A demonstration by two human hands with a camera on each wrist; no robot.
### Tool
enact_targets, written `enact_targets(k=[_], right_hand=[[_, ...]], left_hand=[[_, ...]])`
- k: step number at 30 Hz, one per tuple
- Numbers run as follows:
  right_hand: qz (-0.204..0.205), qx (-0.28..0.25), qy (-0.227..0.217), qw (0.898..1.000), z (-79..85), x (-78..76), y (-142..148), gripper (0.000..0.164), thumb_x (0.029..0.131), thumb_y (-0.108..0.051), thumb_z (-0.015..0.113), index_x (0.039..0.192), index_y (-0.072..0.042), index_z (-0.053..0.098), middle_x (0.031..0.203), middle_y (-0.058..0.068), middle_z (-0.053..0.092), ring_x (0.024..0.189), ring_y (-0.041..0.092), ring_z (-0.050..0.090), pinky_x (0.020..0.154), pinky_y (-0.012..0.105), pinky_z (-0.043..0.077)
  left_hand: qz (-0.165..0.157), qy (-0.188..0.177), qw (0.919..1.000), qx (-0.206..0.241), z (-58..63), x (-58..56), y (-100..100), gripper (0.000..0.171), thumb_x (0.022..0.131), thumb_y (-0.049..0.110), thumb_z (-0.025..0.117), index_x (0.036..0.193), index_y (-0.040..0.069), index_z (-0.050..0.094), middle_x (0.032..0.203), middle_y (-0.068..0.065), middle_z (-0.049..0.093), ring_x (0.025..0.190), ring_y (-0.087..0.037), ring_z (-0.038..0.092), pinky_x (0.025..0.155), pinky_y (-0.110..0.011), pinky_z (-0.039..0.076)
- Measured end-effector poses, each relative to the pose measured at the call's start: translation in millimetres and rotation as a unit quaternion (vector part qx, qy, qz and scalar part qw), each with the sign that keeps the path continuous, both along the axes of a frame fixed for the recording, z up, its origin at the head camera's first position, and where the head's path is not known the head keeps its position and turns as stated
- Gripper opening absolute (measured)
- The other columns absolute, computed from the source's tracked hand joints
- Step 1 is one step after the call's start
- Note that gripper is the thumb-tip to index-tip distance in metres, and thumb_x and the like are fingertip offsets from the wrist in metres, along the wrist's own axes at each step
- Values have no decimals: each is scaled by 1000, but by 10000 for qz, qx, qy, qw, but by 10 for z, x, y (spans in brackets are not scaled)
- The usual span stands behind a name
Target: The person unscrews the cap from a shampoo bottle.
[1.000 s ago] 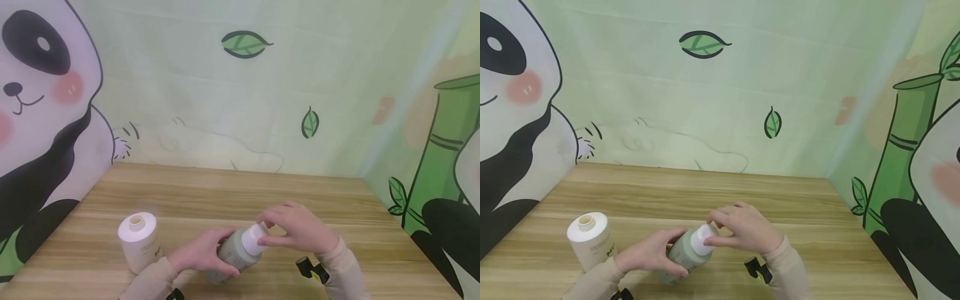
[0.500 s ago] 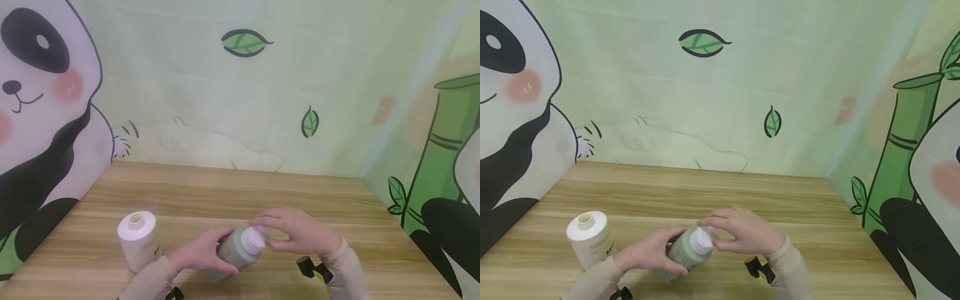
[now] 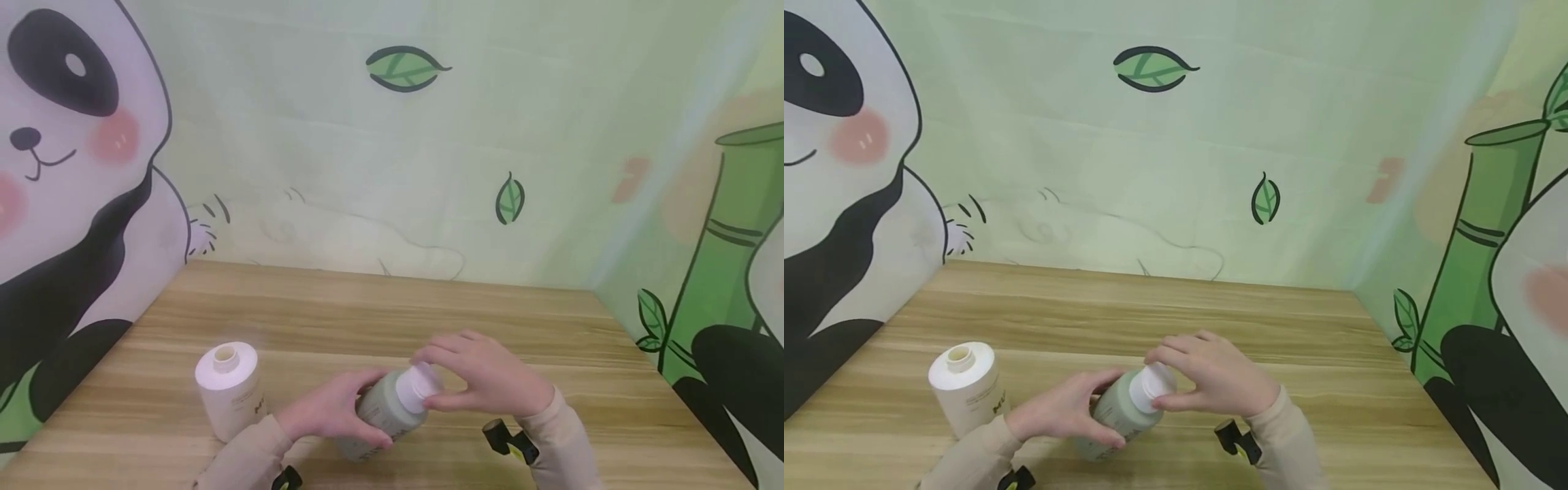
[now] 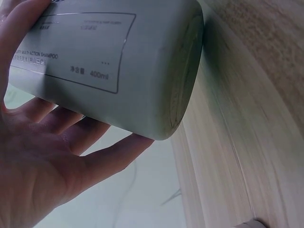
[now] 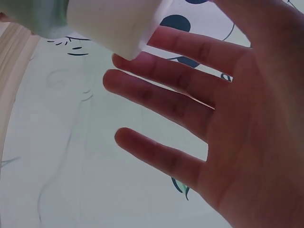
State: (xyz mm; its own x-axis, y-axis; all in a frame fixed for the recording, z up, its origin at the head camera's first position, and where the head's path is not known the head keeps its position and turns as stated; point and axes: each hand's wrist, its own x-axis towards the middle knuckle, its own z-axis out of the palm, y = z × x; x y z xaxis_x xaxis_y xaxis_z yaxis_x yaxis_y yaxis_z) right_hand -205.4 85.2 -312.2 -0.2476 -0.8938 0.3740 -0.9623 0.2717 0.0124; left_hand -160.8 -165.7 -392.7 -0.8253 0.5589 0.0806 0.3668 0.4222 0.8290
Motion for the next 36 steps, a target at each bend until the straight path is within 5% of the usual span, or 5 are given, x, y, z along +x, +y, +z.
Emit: enact_targets(k=[13,18,25,31,36], right_hand=[[1098,25,-689,9916,45,-27,-1,59,70,5,73,124,-13,57,126,5,61,115,19,59,95,35,52],[625,136,-875,9941,42,6,20,61,78,-19,79,133,-13,53,131,4,59,118,19,59,96,38,51],[-264,357,-620,9971,33,18,24,59,85,-52,66,129,-15,56,124,-3,65,111,13,63,89,37,53],[-188,353,-501,9979,12,10,2,43,87,-46,68,116,-16,60,108,-8,69,90,6,65,78,27,52],[170,359,-813,9959,0,1,-6,40,84,-28,72,119,-16,58,112,-5,67,93,9,65,80,26,54]], left_hand=[[17,-86,9999,-55,11,-13,0,73,72,31,85,134,15,51,117,2,65,104,-9,60,89,-28,48],[-12,-33,10000,-3,-1,-13,8,72,71,29,85,133,15,51,117,1,65,103,-9,61,88,-27,48],[-17,15,10000,-5,7,-12,6,72,71,28,85,132,13,51,117,-1,65,103,-9,61,88,-26,48],[-82,11,10000,29,10,-15,4,70,72,30,84,132,14,52,117,0,65,103,-8,61,89,-26,48],[-87,-9,10000,44,11,-16,12,70,72,30,84,132,14,52,118,0,65,104,-9,61,89,-26,48]])
